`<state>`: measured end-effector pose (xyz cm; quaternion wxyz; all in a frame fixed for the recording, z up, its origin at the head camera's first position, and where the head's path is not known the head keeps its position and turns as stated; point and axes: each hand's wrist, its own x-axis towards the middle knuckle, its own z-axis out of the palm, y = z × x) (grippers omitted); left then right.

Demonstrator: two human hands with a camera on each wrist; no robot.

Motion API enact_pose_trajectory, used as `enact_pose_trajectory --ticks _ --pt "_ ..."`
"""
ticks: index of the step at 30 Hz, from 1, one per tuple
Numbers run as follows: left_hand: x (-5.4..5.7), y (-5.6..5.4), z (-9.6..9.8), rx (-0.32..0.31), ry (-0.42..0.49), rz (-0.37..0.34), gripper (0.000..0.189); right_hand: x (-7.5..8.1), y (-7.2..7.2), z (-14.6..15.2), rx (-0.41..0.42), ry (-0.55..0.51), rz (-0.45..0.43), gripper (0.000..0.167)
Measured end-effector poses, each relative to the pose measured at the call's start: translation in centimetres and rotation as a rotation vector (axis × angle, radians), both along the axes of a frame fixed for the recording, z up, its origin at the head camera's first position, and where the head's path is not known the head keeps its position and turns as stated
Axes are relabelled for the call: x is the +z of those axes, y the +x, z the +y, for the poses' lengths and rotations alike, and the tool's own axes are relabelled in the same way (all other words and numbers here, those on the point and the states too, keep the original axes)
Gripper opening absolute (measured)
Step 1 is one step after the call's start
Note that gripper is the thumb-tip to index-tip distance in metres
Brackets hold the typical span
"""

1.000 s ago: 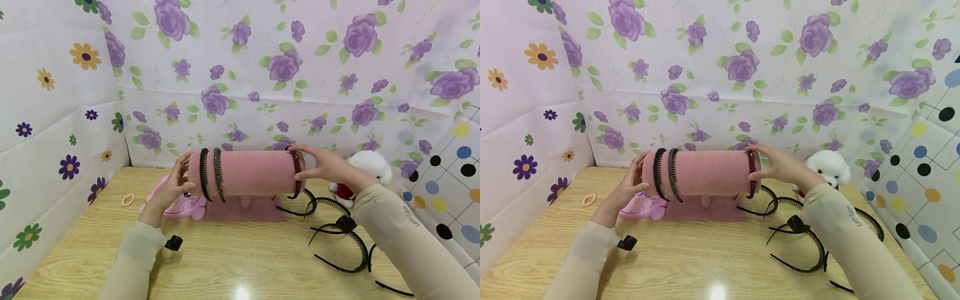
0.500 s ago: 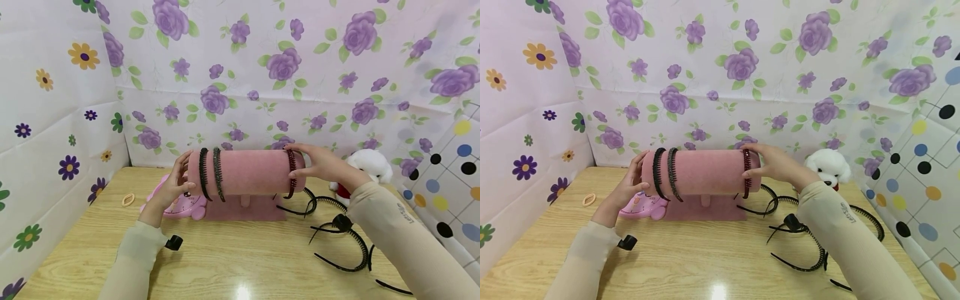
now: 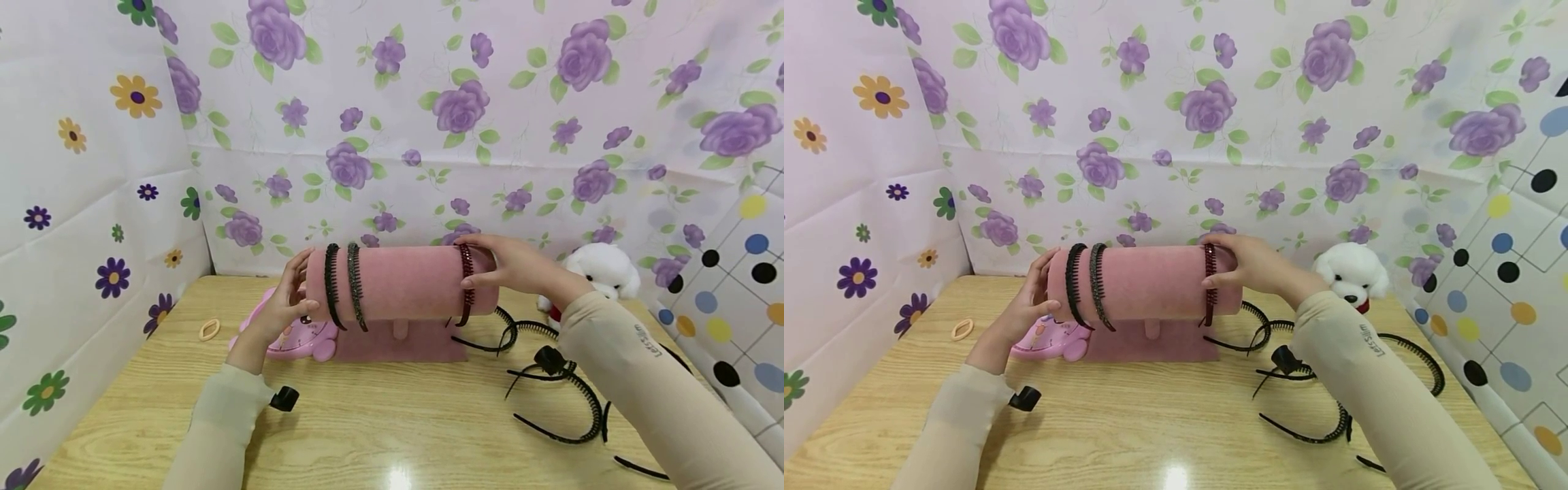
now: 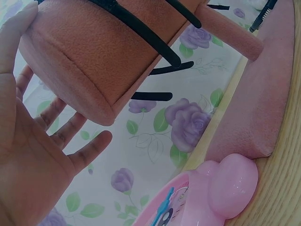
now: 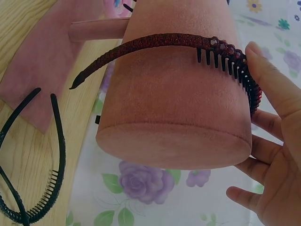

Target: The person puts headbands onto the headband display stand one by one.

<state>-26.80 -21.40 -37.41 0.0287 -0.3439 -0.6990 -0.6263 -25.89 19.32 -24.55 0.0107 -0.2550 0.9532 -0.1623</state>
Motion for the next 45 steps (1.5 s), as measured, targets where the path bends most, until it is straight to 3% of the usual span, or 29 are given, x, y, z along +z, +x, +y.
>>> enact_pose_trajectory --ticks 12,45 --pt "-0.1 0.2 0.0 0.008 0.002 -0.003 0.086 0.3 -0.5 -1.2 0.028 -0.019 -0.033 0.072" --pt "-0.2 -0.1 0.0 0.009 -0.003 -0.004 0.085 0.4 -1.1 -4.3 0.074 -0.049 -0.079 0.072"
